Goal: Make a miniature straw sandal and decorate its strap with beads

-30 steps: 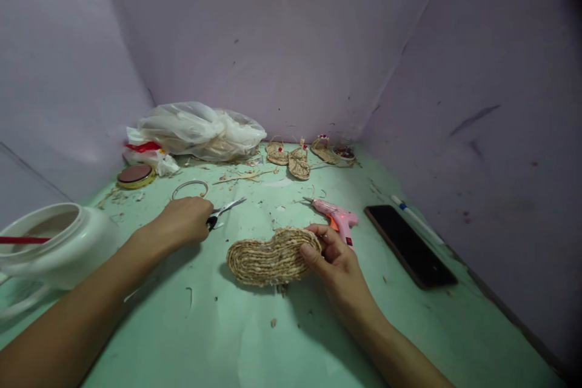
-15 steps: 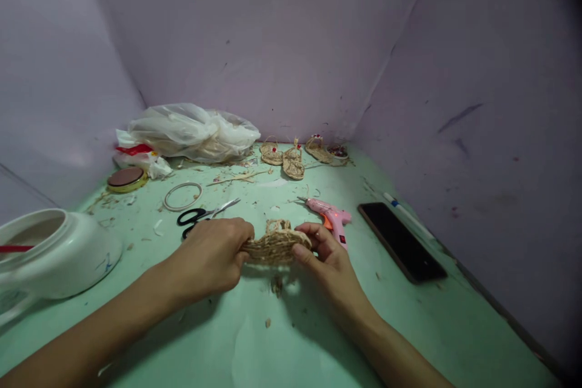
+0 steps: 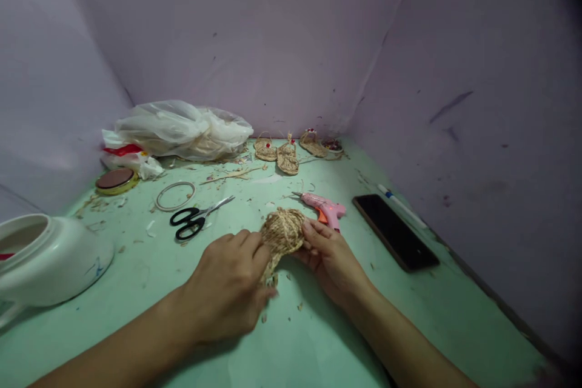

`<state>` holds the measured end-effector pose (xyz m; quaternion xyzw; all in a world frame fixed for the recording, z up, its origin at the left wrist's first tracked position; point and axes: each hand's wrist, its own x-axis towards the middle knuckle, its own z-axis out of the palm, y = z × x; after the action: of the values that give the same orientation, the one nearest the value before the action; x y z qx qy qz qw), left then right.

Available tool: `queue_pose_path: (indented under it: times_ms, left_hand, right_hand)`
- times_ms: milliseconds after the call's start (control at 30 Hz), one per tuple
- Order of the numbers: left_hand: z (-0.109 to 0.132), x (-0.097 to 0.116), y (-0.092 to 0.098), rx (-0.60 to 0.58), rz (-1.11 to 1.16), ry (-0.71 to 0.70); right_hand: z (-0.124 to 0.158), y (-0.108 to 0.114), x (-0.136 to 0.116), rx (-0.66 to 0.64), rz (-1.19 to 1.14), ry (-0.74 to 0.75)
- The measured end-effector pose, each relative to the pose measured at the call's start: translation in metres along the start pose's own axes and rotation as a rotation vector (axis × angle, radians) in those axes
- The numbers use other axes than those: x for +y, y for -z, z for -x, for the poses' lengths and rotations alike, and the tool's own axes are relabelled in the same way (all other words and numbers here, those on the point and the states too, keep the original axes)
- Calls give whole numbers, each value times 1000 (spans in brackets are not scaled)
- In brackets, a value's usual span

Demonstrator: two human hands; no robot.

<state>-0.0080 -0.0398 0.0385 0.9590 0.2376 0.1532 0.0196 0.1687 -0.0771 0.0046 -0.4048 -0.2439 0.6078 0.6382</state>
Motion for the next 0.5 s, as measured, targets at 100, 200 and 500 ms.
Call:
queue_pose_path:
  times_ms: [100, 200, 500]
  left_hand:
    - [-4, -8, 6, 124, 377, 221]
    - [-12, -21, 1, 114, 717, 620]
    - [-15, -18, -37, -55, 1325, 918]
  right_hand:
    - [-3, 6, -1, 56, 38, -22]
    - [-5, 7, 0, -4, 45, -71]
    - [-6, 9, 2, 123, 133, -76]
